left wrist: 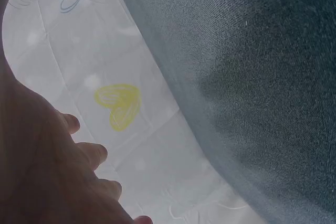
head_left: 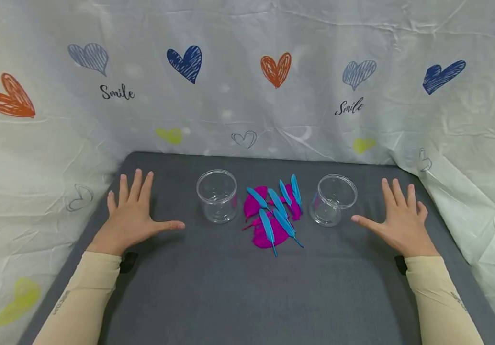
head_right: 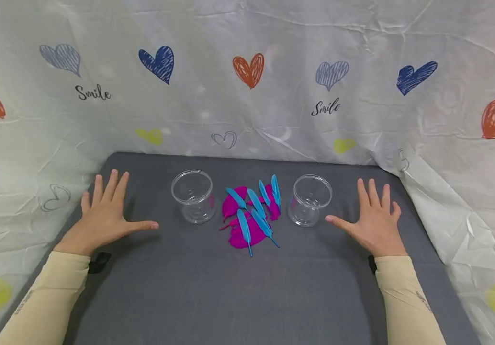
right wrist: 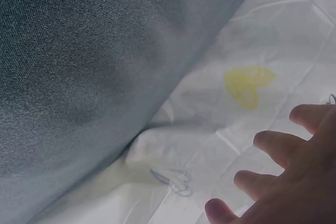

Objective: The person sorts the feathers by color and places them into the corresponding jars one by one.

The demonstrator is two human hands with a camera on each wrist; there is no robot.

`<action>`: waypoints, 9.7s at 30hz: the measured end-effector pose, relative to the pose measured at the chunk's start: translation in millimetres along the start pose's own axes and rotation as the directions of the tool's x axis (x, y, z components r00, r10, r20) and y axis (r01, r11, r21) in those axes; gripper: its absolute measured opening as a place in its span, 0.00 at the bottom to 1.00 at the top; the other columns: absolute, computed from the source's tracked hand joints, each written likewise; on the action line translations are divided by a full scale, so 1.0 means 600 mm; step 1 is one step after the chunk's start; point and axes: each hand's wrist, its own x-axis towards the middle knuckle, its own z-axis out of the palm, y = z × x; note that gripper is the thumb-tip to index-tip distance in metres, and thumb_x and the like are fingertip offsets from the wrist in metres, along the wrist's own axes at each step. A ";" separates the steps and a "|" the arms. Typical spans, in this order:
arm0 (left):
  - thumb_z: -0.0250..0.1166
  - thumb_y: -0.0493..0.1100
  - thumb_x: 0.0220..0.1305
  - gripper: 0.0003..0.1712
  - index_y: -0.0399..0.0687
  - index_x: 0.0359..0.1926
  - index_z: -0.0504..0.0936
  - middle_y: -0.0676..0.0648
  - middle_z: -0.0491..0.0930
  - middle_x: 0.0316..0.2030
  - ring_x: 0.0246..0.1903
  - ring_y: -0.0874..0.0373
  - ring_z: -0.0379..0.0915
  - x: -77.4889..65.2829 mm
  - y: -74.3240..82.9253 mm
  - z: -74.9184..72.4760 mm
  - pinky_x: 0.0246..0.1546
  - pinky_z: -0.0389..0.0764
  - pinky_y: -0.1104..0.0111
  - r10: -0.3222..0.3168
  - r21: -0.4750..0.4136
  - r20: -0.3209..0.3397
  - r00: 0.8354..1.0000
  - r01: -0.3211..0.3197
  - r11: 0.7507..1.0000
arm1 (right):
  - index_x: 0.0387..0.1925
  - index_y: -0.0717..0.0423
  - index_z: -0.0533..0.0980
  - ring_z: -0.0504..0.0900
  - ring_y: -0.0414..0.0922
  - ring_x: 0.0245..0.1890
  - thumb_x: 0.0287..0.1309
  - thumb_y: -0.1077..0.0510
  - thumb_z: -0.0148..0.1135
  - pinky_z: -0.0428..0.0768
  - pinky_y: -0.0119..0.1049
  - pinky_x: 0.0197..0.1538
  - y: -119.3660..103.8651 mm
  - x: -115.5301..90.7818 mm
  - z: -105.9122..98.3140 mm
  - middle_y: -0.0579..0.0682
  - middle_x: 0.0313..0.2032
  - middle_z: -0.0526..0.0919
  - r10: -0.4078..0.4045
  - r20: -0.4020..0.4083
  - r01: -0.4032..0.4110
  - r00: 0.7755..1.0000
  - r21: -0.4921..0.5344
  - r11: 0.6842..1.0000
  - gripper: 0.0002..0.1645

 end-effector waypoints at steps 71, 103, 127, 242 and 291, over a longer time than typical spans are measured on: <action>0.88 0.66 0.45 0.76 0.66 0.87 0.51 0.52 0.67 0.81 0.81 0.49 0.61 0.079 0.151 0.098 0.79 0.67 0.41 0.030 -0.662 -0.124 0.992 -0.105 0.742 | 0.79 0.52 0.69 0.76 0.54 0.74 0.64 0.36 0.76 0.66 0.60 0.74 -0.335 -0.036 0.088 0.53 0.74 0.78 -0.451 -0.044 0.453 0.891 0.133 0.881 0.50; 0.90 0.61 0.45 0.66 0.67 0.81 0.62 0.53 0.72 0.77 0.78 0.57 0.66 0.080 0.140 0.118 0.77 0.71 0.45 0.050 -0.714 -0.158 0.986 -0.149 0.684 | 0.23 0.50 0.74 0.68 0.40 0.22 0.59 0.45 0.81 0.71 0.36 0.29 -0.345 -0.038 0.160 0.42 0.19 0.70 -0.368 0.115 0.369 0.923 0.012 0.929 0.25; 0.90 0.59 0.46 0.66 0.66 0.81 0.61 0.49 0.72 0.77 0.77 0.57 0.66 0.079 0.135 0.115 0.76 0.72 0.48 0.057 -0.726 -0.149 0.987 -0.149 0.672 | 0.16 0.48 0.68 0.66 0.39 0.18 0.58 0.59 0.77 0.66 0.36 0.22 -0.342 -0.042 0.136 0.42 0.16 0.66 -0.388 -0.021 0.386 0.921 -0.063 0.920 0.26; 0.90 0.60 0.45 0.65 0.72 0.80 0.61 0.47 0.71 0.77 0.76 0.58 0.66 0.084 0.128 0.133 0.76 0.72 0.46 0.080 -0.755 -0.164 0.983 -0.178 0.631 | 0.16 0.49 0.76 0.74 0.43 0.22 0.64 0.56 0.74 0.73 0.41 0.25 -0.367 0.107 0.165 0.46 0.19 0.74 -0.455 0.040 0.457 0.889 -0.128 0.880 0.21; 0.90 0.60 0.46 0.64 0.71 0.80 0.62 0.49 0.72 0.76 0.75 0.58 0.66 0.085 0.123 0.138 0.77 0.71 0.45 0.075 -0.758 -0.155 0.985 -0.167 0.631 | 0.30 0.54 0.84 0.79 0.44 0.26 0.67 0.55 0.72 0.81 0.44 0.31 -0.384 0.106 0.113 0.48 0.27 0.83 -0.383 -0.047 0.386 0.922 0.047 0.921 0.10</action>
